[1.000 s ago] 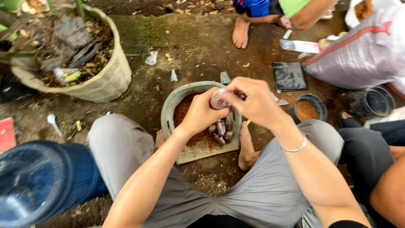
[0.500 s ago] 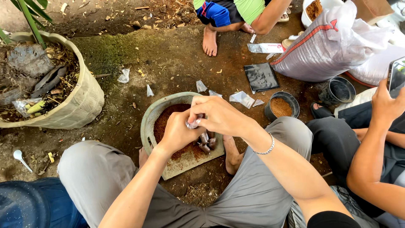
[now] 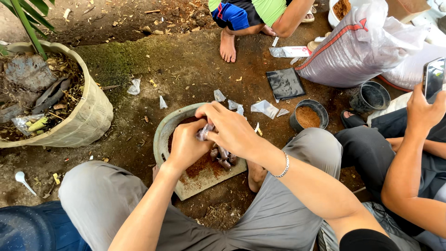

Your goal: The person prepares plant cuttings by placing them into small plastic bags along with handfuls of brown soil-like substrate, then seals the bags by hand.

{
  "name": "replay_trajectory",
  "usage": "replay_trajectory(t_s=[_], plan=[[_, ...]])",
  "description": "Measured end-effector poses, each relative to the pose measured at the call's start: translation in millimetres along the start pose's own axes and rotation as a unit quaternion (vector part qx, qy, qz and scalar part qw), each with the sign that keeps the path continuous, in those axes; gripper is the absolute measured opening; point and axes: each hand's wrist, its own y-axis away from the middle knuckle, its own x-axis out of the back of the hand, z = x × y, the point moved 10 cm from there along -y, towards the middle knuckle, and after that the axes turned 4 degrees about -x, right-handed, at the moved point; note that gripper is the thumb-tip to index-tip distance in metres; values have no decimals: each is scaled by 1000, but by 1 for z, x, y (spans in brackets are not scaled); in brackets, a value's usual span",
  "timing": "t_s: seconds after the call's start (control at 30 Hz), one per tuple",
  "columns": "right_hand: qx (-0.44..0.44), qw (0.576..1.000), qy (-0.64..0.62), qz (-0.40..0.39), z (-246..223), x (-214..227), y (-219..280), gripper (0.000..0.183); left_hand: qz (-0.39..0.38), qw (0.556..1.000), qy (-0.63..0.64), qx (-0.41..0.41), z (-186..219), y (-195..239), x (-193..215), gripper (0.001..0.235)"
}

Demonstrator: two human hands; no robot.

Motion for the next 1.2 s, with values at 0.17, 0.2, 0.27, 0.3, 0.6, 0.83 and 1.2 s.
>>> replay_trajectory(t_s=[0.17, 0.2, 0.27, 0.3, 0.6, 0.83, 1.2], plan=[[54, 997, -41, 22, -9, 19, 2, 12, -13, 996, 83, -22, 15, -9, 14, 22], [75, 995, -30, 56, -10, 29, 2, 6, -14, 996, 84, -21, 17, -10, 14, 22], [60, 997, -18, 52, -3, 32, 1, 9, -15, 994, 104, 39, 7, -11, 15, 19], [43, 998, -9, 46, 2, 32, 0, 13, -16, 994, 103, 39, 7, -11, 15, 19], [11, 989, -140, -50, 20, 15, -7, 16, -11, 998, 68, -4, 12, -13, 20, 23], [99, 991, -88, -20, -8, 13, -3, 29, -24, 998, 23, 45, 4, -9, 14, 29], [56, 992, -87, -65, 6, -12, -1, 15, -28, 998, -6, 61, -3, -5, 8, 21]])
